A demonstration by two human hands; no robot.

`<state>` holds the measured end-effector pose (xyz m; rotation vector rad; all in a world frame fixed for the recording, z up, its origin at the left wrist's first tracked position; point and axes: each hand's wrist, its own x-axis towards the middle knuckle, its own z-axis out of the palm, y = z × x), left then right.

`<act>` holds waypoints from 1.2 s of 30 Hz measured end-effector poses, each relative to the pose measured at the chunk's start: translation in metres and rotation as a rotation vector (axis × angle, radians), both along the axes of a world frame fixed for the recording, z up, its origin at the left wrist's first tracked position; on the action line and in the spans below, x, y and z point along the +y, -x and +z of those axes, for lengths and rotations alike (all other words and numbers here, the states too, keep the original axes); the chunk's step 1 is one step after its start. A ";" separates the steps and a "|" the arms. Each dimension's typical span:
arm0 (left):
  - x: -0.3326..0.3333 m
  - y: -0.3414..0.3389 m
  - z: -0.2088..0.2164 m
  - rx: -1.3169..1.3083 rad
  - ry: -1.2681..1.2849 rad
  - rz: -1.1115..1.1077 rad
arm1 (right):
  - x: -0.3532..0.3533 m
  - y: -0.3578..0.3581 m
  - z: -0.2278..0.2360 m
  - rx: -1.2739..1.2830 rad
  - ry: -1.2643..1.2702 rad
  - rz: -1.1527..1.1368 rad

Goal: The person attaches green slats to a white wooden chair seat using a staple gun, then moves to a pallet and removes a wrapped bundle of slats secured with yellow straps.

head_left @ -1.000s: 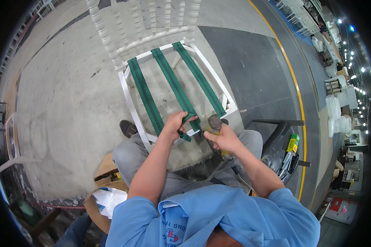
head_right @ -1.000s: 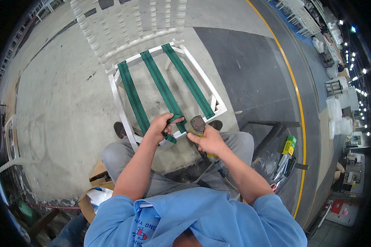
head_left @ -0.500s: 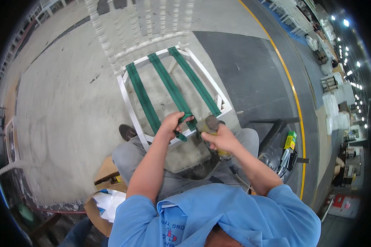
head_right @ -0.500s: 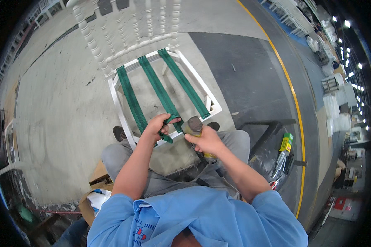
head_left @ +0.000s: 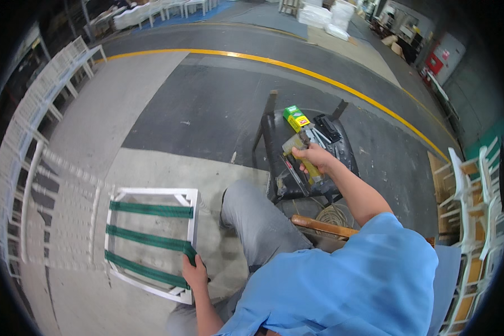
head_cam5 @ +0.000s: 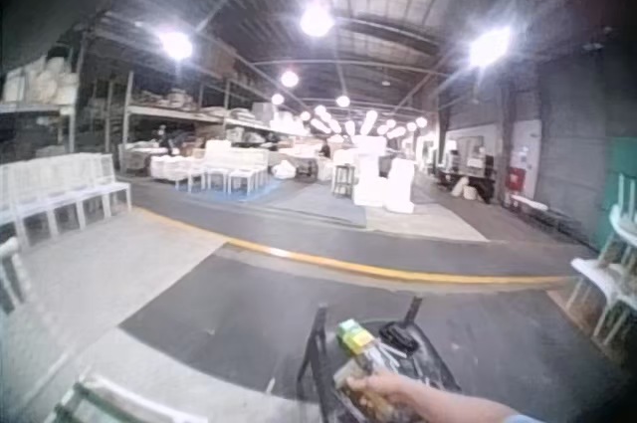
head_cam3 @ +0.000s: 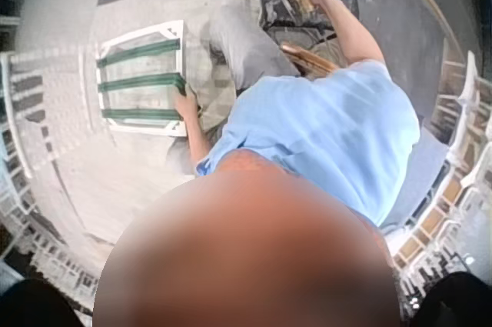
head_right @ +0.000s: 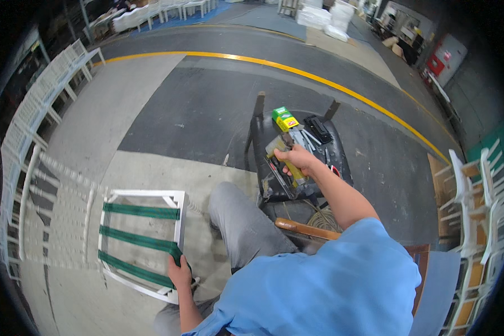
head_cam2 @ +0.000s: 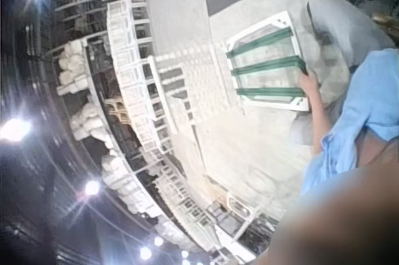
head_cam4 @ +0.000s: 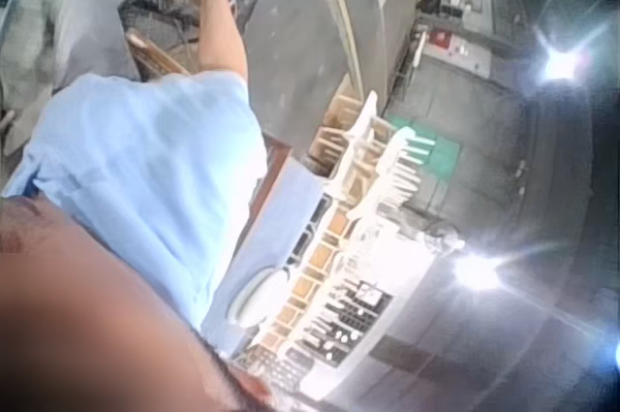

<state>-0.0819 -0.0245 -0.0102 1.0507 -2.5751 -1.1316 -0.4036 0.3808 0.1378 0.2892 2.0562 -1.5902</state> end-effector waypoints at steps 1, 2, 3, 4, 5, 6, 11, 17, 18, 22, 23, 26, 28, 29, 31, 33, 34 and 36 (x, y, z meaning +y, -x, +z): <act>0.003 -0.002 0.000 -0.025 0.053 -0.002 | 0.014 0.006 -0.016 -0.065 0.015 -0.017; 0.006 -0.003 0.001 -0.050 0.102 -0.008 | 0.027 0.012 -0.032 -0.132 0.028 -0.037; 0.009 0.000 0.002 -0.070 0.145 -0.022 | 0.040 0.017 -0.047 -0.186 0.056 -0.036; 0.012 0.002 0.005 -0.071 0.123 -0.025 | 0.048 0.020 -0.062 -0.221 0.118 -0.024; 0.013 0.003 0.006 -0.069 0.098 -0.027 | 0.054 0.023 -0.073 -0.255 0.151 -0.029; 0.016 0.006 0.007 -0.065 0.069 -0.034 | 0.062 0.025 -0.081 -0.286 0.182 -0.037; 0.014 0.011 0.005 -0.157 0.213 -0.002 | 0.056 0.025 -0.095 0.054 -0.693 0.129; 0.012 0.016 0.002 -0.112 0.097 -0.013 | 0.100 0.011 -0.082 0.360 -0.907 0.040; 0.008 0.012 0.004 -0.132 0.078 -0.001 | 0.113 0.007 -0.081 0.408 -1.045 -0.022; -0.003 0.018 0.003 -0.004 0.012 0.043 | 0.157 -0.007 -0.087 0.118 -1.143 -0.039; -0.008 0.019 0.006 -0.077 -0.107 0.084 | 0.163 -0.013 -0.091 0.130 -1.135 0.001; -0.024 0.018 0.022 0.081 -0.498 0.219 | 0.180 -0.016 -0.093 0.211 -1.134 -0.071; -0.024 0.033 0.041 0.087 -1.005 0.330 | 0.221 -0.015 -0.067 0.151 -0.859 -0.232; -0.032 0.018 0.054 0.104 -0.994 0.392 | 0.194 -0.018 -0.078 0.164 -0.729 -0.243; -0.046 0.005 0.053 0.198 -1.108 0.416 | 0.182 -0.016 -0.066 0.302 -0.534 -0.233; -0.055 -0.001 0.047 0.279 -1.192 0.461 | 0.135 -0.012 -0.055 0.528 -0.306 -0.127; -0.057 -0.003 0.044 0.318 -1.233 0.484 | 0.100 -0.007 -0.043 0.522 -0.271 0.022; -0.061 -0.007 0.043 0.341 -1.263 0.503 | 0.007 -0.013 -0.021 0.516 -0.155 0.298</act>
